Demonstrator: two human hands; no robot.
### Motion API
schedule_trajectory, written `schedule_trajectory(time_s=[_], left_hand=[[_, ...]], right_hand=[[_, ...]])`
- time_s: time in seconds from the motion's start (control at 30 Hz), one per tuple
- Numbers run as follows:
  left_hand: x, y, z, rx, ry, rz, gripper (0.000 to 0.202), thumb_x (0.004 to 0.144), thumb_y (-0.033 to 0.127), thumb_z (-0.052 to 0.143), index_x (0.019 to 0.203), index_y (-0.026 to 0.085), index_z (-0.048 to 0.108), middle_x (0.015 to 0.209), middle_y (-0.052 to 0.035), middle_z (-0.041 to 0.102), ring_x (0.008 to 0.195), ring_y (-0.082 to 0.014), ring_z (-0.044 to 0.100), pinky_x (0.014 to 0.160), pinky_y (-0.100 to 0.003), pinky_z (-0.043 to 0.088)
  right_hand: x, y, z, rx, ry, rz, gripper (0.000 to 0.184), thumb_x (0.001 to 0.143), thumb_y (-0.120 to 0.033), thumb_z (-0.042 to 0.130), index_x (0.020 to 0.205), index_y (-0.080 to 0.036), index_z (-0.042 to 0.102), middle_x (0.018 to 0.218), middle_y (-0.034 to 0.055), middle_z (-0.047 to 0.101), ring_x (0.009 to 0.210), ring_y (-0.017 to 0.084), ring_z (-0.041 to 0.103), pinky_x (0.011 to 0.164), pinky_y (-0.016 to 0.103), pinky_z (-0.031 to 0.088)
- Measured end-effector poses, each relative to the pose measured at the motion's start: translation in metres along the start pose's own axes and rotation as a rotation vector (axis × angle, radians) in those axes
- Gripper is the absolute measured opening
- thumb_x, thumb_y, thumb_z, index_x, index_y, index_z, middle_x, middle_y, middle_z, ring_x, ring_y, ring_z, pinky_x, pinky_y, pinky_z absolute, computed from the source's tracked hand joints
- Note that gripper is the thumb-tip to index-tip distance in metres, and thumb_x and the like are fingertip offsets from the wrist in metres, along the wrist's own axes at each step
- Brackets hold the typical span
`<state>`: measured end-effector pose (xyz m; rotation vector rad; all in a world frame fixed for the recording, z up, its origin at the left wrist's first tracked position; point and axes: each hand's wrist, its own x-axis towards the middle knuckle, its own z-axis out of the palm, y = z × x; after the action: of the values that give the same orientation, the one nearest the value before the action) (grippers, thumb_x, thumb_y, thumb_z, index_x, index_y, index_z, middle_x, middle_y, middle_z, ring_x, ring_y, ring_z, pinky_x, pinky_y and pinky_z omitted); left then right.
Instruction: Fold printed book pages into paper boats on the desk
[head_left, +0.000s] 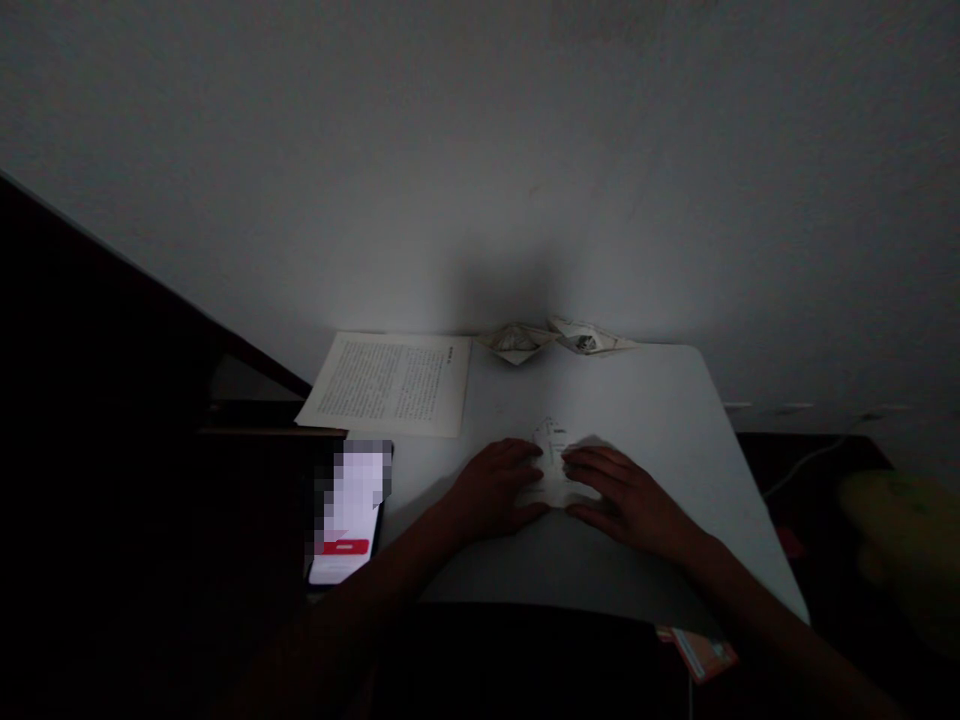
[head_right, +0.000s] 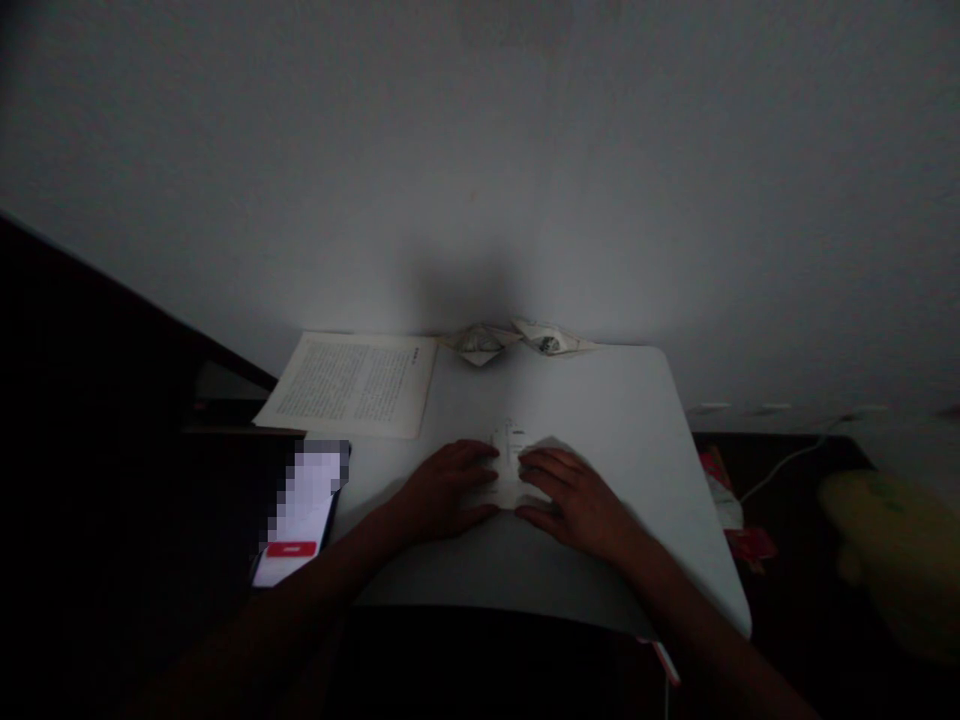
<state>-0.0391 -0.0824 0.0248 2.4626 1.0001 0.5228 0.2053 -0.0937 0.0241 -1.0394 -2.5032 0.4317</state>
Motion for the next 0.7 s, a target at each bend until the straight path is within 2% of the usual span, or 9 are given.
schedule_trajectory(time_s=[0.2, 0.47, 0.7], left_hand=[[-0.001, 0.002, 0.001, 0.038, 0.010, 0.006, 0.029, 0.082, 0.038, 0.057, 0.102, 0.018, 0.065, 0.126, -0.0101, 0.056, 0.117, -0.0240, 0.051, 0.101, -0.041, 0.042], [0.000, 0.003, 0.000, 0.064, 0.027, 0.019, 0.026, 0.087, 0.035, 0.051, 0.095, 0.016, 0.067, 0.121, -0.0111, 0.059, 0.115, -0.0236, 0.053, 0.100, -0.040, 0.043], [-0.002, 0.001, 0.002, 0.027, 0.028, 0.008, 0.028, 0.080, 0.038, 0.059, 0.099, 0.018, 0.065, 0.125, -0.0109, 0.057, 0.116, -0.0253, 0.052, 0.099, -0.042, 0.043]], right_hand=[[-0.006, -0.002, -0.002, -0.092, -0.007, -0.058, 0.025, 0.086, -0.028, 0.056, 0.109, -0.020, 0.065, 0.117, 0.0091, 0.064, 0.115, 0.023, 0.055, 0.095, 0.045, 0.049], [-0.018, -0.004, 0.001, -0.137, -0.003, -0.086, 0.030, 0.088, -0.017, 0.051, 0.116, -0.018, 0.062, 0.114, 0.0088, 0.067, 0.111, 0.022, 0.058, 0.095, 0.040, 0.051], [-0.019, -0.001, 0.006, -0.094, 0.051, -0.100, 0.028, 0.089, -0.016, 0.050, 0.112, -0.017, 0.064, 0.109, 0.0089, 0.068, 0.107, 0.021, 0.060, 0.090, 0.040, 0.054]])
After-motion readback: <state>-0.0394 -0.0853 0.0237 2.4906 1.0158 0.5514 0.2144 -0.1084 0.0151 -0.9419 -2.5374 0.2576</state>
